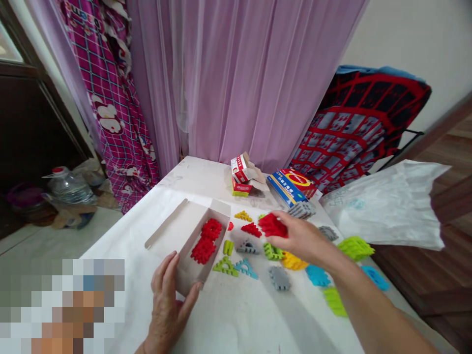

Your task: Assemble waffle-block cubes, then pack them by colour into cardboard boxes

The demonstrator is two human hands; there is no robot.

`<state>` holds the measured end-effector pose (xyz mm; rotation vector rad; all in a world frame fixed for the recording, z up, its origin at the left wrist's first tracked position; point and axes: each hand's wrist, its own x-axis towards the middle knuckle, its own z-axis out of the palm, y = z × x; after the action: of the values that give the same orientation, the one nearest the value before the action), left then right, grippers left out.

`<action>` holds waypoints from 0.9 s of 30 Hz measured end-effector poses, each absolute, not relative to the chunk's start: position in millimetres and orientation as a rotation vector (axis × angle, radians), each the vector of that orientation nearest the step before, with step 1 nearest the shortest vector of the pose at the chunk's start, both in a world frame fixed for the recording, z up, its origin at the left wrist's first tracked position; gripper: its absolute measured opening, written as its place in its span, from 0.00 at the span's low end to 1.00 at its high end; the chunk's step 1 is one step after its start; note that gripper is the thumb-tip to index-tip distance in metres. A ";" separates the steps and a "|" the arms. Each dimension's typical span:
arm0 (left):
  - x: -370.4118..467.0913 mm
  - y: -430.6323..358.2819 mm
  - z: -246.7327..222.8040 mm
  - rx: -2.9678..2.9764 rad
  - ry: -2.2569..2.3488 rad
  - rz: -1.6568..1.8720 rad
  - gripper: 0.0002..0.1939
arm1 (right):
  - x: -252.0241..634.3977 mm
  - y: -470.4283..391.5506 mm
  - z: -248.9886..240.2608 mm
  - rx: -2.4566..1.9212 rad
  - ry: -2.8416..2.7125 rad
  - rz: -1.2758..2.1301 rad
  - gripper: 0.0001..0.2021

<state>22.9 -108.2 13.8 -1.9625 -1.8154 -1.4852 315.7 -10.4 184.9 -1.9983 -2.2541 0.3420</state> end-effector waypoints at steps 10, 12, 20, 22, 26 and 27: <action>20.8 -110.3 13.6 -2.000 -1.820 -1.422 0.36 | 166.2 -19.9 152.0 -1.581 -2.792 0.411 0.21; 21.1 -110.4 13.6 -2.008 -1.819 -1.420 0.36 | 161.6 -21.6 147.1 -1.562 -2.812 0.426 0.21; 21.6 -110.7 16.1 -1.995 -1.806 -1.419 0.36 | 183.4 -13.3 161.1 -1.492 -2.753 0.622 0.23; 21.6 -110.8 17.0 -2.004 -1.805 -1.419 0.35 | 203.8 -8.2 163.9 -1.535 -2.662 0.657 0.19; 20.9 -111.3 16.9 -1.997 -1.834 -1.437 0.35 | 245.9 -4.7 167.7 -1.692 -2.550 0.659 0.16; 20.6 -111.3 16.7 -2.001 -1.840 -1.435 0.34 | 252.7 -5.9 168.6 -1.727 -2.536 0.651 0.15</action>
<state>20.6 -111.3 16.7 -2.0007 -1.8396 -1.4352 252.7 -5.9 168.6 -1.7274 -2.5356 0.6514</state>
